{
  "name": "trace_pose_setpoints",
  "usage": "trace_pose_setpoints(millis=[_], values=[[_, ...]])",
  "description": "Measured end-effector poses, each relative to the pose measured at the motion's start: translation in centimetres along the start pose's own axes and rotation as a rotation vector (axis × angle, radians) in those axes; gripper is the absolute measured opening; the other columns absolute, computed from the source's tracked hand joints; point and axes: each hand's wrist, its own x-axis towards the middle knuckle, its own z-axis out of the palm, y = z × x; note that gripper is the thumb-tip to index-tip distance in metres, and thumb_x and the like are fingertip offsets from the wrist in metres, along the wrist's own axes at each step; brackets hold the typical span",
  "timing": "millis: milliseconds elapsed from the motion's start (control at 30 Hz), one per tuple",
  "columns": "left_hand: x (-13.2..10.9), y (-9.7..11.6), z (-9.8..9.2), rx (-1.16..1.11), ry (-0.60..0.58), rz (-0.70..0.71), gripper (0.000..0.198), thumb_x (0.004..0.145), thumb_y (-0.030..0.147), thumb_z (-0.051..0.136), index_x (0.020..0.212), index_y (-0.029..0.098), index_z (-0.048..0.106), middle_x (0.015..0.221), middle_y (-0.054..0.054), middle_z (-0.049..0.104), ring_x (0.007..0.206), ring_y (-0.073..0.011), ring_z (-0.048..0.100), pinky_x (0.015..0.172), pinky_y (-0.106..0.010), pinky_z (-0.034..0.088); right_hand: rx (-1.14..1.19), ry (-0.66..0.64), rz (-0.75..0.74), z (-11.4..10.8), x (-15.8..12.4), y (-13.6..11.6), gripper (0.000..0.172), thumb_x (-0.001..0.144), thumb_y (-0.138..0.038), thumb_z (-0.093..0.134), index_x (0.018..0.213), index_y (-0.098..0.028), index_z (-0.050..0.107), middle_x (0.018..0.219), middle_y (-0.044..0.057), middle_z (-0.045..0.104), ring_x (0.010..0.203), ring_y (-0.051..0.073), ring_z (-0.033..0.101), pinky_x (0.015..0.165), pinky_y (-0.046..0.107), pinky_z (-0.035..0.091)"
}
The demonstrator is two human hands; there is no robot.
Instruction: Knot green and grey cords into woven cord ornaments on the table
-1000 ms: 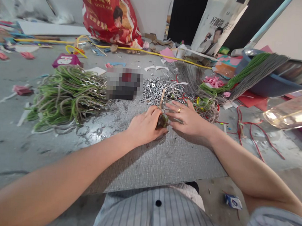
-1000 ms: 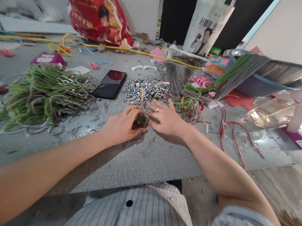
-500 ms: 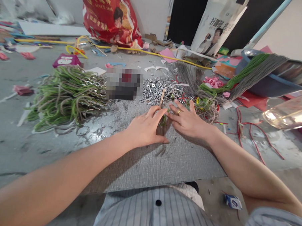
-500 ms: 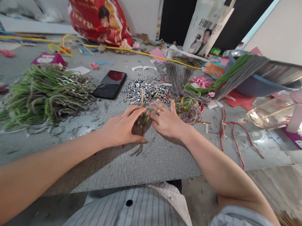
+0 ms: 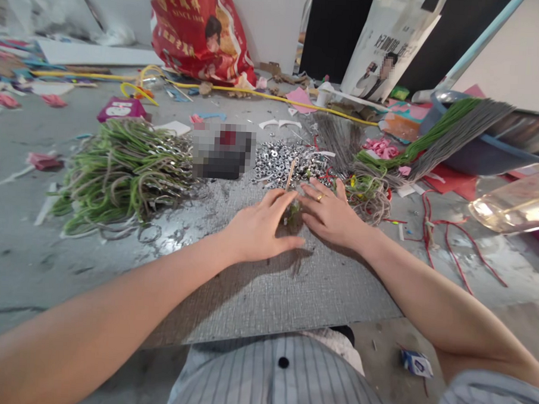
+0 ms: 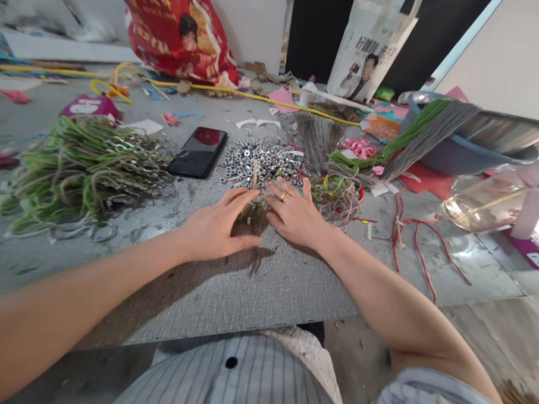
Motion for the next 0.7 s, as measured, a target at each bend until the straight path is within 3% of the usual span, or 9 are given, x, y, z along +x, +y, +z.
trace_pose_setpoints(millis=[100, 167, 300, 433, 600, 700], values=[[0.4, -0.9, -0.5, -0.225, 0.128, -0.050, 0.039, 0.084, 0.038, 0.041, 0.114, 0.014, 0.050, 0.120, -0.013, 0.050, 0.087, -0.0185, 0.058, 0.077, -0.034, 0.048, 0.085, 0.222, -0.107, 0.2, 0.1, -0.3, 0.028, 0.090, -0.028, 0.043, 0.104, -0.019, 0.066, 0.107, 0.008, 0.067, 0.107, 0.023, 0.055, 0.100, 0.051, 0.030], [0.6, -1.2, -0.8, -0.293, 0.164, -0.124, 0.028, 0.083, 0.031, 0.038, 0.100, 0.015, 0.054, 0.101, -0.008, 0.058, 0.076, -0.0153, 0.056, 0.073, -0.032, 0.047, 0.139, 0.269, -0.254, 0.1, 0.0, -0.9, 0.027, 0.091, -0.025, 0.042, 0.099, -0.019, 0.067, 0.093, 0.006, 0.069, 0.093, 0.019, 0.058, 0.089, 0.039, 0.040], [0.8, -1.3, -1.0, -0.374, 0.162, -0.146, 0.019, 0.081, 0.025, 0.038, 0.086, 0.018, 0.054, 0.070, 0.000, 0.056, 0.066, -0.0139, 0.052, 0.068, -0.030, 0.045, 0.124, 0.268, -0.513, 0.2, -0.2, -3.0, 0.031, 0.091, -0.014, 0.038, 0.108, -0.019, 0.063, 0.088, 0.004, 0.068, 0.083, 0.016, 0.055, 0.076, 0.032, 0.041], [0.9, -1.1, -0.9, -0.380, 0.130, -0.145, 0.018, 0.079, 0.024, 0.039, 0.083, 0.018, 0.056, 0.062, 0.003, 0.053, 0.059, -0.0126, 0.050, 0.062, -0.028, 0.043, 0.059, 0.146, -0.614, 0.5, -0.2, -5.0, 0.027, 0.092, -0.016, 0.042, 0.109, -0.023, 0.062, 0.087, 0.001, 0.066, 0.080, 0.016, 0.052, 0.075, 0.032, 0.038], [0.9, -1.1, -0.9, -0.344, 0.098, -0.166, 0.020, 0.079, 0.024, 0.040, 0.083, 0.017, 0.059, 0.061, 0.002, 0.055, 0.056, -0.0126, 0.050, 0.056, -0.027, 0.040, 0.113, 0.052, -0.573, 0.6, -0.1, -5.3, 0.020, 0.090, -0.017, 0.045, 0.083, -0.016, 0.064, 0.076, 0.003, 0.064, 0.074, 0.015, 0.053, 0.071, 0.031, 0.039], [0.6, -1.1, -1.1, -0.327, 0.230, -0.102, 0.020, 0.078, 0.022, 0.041, 0.079, 0.017, 0.060, 0.070, -0.001, 0.061, 0.065, -0.0130, 0.054, 0.064, -0.027, 0.043, 0.406, 0.130, -0.400, 0.4, 0.1, -4.5, 0.018, 0.089, -0.019, 0.047, 0.082, -0.016, 0.063, 0.077, 0.003, 0.065, 0.075, 0.014, 0.056, 0.074, 0.030, 0.042]])
